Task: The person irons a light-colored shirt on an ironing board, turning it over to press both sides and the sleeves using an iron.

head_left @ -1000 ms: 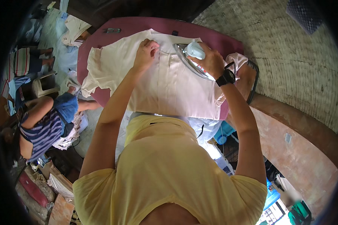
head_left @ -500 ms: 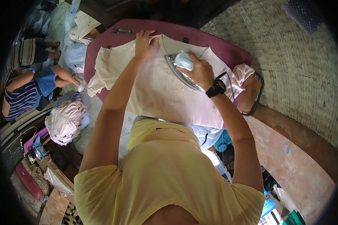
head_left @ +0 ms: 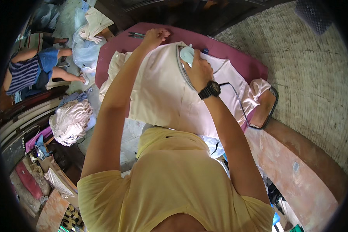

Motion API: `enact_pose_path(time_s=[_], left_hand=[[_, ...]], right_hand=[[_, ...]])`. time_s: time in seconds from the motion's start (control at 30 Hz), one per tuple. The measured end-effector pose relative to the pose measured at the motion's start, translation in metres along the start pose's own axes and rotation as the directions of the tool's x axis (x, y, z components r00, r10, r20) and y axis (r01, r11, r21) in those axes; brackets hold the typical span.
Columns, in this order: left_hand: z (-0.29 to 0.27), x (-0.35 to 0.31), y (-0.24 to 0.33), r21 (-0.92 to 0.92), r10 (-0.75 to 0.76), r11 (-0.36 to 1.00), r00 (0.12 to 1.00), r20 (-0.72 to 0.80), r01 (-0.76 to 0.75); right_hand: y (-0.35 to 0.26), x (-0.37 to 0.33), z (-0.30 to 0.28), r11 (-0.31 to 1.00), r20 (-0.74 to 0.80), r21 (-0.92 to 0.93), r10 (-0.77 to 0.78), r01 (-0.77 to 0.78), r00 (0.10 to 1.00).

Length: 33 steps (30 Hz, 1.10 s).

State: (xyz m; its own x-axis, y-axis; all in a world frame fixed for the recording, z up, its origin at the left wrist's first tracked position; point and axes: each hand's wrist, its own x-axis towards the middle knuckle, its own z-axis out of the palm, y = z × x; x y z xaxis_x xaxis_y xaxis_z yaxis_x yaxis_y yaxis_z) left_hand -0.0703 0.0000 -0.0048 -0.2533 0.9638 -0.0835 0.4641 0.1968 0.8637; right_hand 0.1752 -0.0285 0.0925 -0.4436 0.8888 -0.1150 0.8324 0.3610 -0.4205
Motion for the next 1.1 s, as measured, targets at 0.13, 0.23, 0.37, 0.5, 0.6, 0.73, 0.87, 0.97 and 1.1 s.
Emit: enact_pose_path(time_s=[0.13, 0.23, 0.37, 0.5, 0.6, 0.73, 0.87, 0.97, 1.1], left_hand=[[-0.025, -0.049, -0.014, 0.469, 0.092, 0.882, 0.993, -0.069, -0.05], [-0.027, -0.066, -0.029, 0.576, 0.135, 0.817, 0.978, -0.159, -0.019], [-0.043, -0.063, -0.039, 0.4, -0.194, 0.893, 0.979, -0.069, 0.205], [-0.03, -0.049, -0.026, 0.466, -0.097, 0.874, 0.989, -0.11, 0.137], [-0.006, -0.022, 0.007, 0.35, 0.295, 0.917, 0.918, -0.265, -0.194], [0.041, 0.027, 0.045, 0.452, 0.415, 0.847, 0.878, -0.238, -0.278], [0.109, 0.08, 0.095, 0.527, -0.082, 0.849, 0.977, 0.198, -0.036], [0.148, 0.111, 0.081, 0.439, -0.166, 0.896, 0.967, 0.194, 0.065], [0.162, 0.149, 0.032, -0.022, -0.003, 1.0, 0.793, 0.61, 0.02]], right_hand=[[0.003, 0.014, 0.007, 0.998, -0.1, 0.005, -0.067, 0.067, 0.993], [-0.004, 0.014, 0.013, 0.996, -0.108, -0.008, -0.091, 0.091, 0.99], [-0.01, 0.014, 0.01, 0.999, -0.029, 0.015, -0.052, 0.052, 0.998], [-0.018, 0.033, 0.012, 0.996, -0.054, 0.028, -0.088, 0.09, 0.995], [0.013, 0.018, -0.011, 0.982, -0.032, 0.01, -0.187, 0.187, 0.982], [0.071, -0.018, -0.051, 0.983, -0.057, 0.072, -0.166, 0.17, 0.984], [0.158, -0.035, -0.066, 0.99, -0.201, -0.116, -0.108, 0.085, 0.974], [0.171, -0.029, -0.074, 0.981, -0.24, -0.187, -0.098, 0.054, 0.966], [0.174, -0.004, -0.061, 0.97, -0.24, -0.235, -0.003, -0.055, 0.971]])
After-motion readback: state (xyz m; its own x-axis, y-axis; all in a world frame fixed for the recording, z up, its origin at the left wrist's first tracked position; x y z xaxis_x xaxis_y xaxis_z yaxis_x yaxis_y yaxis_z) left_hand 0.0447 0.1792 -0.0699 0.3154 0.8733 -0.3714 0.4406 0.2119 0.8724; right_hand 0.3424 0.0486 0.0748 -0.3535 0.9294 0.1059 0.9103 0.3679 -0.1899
